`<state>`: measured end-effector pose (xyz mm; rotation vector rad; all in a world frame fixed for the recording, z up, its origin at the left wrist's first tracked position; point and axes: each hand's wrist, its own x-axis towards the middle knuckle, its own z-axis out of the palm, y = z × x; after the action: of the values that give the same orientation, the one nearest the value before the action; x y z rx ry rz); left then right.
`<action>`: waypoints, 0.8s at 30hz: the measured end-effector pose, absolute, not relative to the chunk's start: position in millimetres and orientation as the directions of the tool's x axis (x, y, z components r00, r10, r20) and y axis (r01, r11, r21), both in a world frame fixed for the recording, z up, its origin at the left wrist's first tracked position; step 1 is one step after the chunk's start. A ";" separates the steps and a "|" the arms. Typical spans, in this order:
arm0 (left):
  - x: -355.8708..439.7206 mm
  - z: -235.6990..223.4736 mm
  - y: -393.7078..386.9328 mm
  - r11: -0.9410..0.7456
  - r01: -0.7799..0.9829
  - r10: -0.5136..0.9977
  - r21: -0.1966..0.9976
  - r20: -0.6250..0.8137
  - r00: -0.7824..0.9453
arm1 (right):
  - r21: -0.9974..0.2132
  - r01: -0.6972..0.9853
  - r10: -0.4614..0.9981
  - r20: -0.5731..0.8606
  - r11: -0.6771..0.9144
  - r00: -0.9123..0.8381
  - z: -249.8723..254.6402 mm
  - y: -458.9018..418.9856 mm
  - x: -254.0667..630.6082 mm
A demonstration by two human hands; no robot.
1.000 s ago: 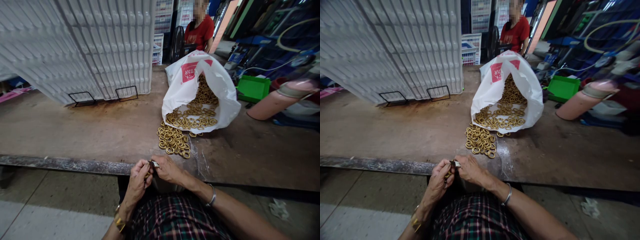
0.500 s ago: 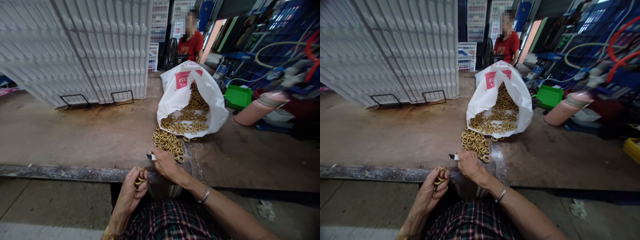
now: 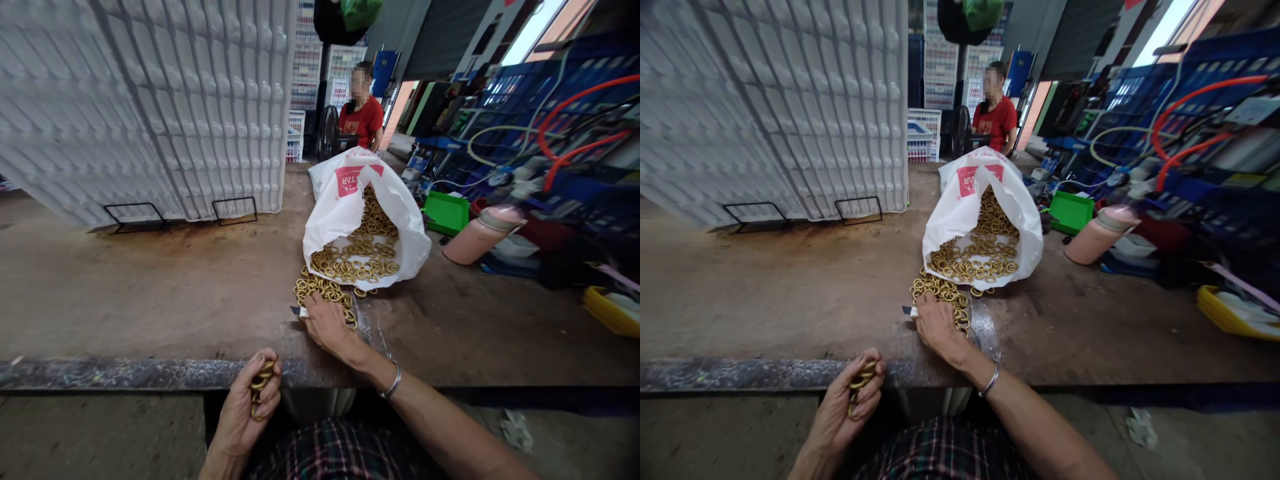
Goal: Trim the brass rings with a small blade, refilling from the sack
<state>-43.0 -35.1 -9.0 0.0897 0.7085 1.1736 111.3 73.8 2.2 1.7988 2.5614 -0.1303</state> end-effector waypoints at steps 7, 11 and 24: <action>-39.5 -7.0 -30.1 0.398 -0.844 0.843 0.359 -0.506 0.182 | -0.124 0.950 0.957 -0.017 0.285 -0.289 -6.0 83.0 120.1; -33.5 -6.4 -26.1 0.401 -0.779 0.862 0.483 -0.486 0.142 | -0.224 0.929 0.956 0.067 0.295 -0.287 -7.8 87.9 128.2; -4.7 -6.1 14.1 0.244 -0.502 0.916 0.829 -0.368 -0.161 | -0.866 0.439 0.965 0.165 0.241 -0.204 -4.9 77.2 118.4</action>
<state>-4.7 14.1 -6.1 0.4803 1.1441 1.3335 118.4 77.2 -4.9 2.1401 2.9226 -1.4776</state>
